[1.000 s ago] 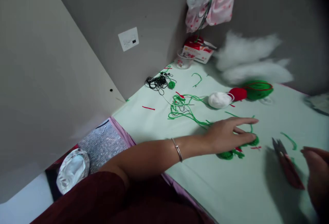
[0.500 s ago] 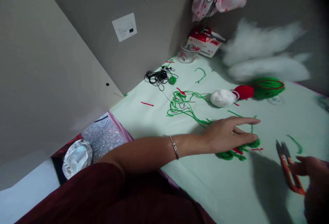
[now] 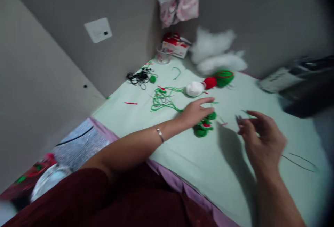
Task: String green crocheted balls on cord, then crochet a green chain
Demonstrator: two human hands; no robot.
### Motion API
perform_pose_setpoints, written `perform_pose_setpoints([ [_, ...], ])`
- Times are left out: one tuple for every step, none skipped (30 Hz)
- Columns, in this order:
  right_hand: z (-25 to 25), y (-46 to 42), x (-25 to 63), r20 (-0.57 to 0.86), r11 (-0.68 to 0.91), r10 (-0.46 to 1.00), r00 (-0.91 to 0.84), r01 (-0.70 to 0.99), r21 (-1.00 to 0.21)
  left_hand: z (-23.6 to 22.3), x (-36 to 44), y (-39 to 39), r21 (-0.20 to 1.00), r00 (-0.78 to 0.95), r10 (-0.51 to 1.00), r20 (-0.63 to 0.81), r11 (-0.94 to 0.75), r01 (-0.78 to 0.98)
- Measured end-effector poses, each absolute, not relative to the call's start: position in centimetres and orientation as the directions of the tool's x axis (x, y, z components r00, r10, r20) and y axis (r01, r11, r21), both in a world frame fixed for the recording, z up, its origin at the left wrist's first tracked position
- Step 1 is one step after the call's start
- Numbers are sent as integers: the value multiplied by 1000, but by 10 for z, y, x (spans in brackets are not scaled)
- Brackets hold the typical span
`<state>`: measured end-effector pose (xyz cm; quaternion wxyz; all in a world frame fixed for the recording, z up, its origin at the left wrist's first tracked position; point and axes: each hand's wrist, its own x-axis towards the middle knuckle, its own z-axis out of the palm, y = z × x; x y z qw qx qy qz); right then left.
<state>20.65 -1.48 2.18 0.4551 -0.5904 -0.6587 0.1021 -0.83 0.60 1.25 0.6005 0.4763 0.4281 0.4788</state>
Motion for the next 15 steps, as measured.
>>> perform_pose_setpoints([
  [22,-13,208,476,280,872,110,685,-672,11,-9,6,984,141,988,-58,80,-159],
  [23,-10,211,479,295,874,87,687,-664,10,-9,7,986,136,989,-61,80,-144],
  [23,-8,214,495,328,868,38,704,-630,8,-9,8,987,128,990,-57,75,-140],
  [23,-6,217,500,362,865,-44,745,-561,6,-9,10,987,115,992,-55,72,-142],
  [22,-5,219,493,376,864,-104,784,-494,3,-9,11,987,110,993,-53,69,-145],
  [22,-4,221,466,364,873,-144,829,-425,1,-9,13,989,119,992,-47,63,-131],
  [22,-4,221,423,345,888,-180,869,-355,-1,-9,14,992,122,992,-26,40,-117],
  [22,-5,220,374,326,904,-209,901,-285,-2,-9,15,994,132,991,-9,23,-103],
  [23,-6,219,328,322,914,-239,919,-228,-3,-9,15,996,140,990,2,10,-88],
  [23,-7,217,285,323,922,-264,927,-188,-3,-9,15,997,150,989,7,4,-71],
  [22,-8,215,253,322,927,-276,933,-162,-2,-9,14,998,154,988,4,5,-59],
  [22,-9,212,228,326,929,-290,934,-142,-1,-8,14,999,160,987,-2,10,-53],
  [21,-10,211,207,326,932,-297,937,-127,0,-8,13,999,161,987,-4,12,-48],
  [20,-10,209,187,322,936,-298,940,-115,1,-8,13,999,156,988,2,5,-41],
  [18,-10,208,170,312,941,-292,944,-104,2,-7,13,999,148,989,18,-14,-29],
])
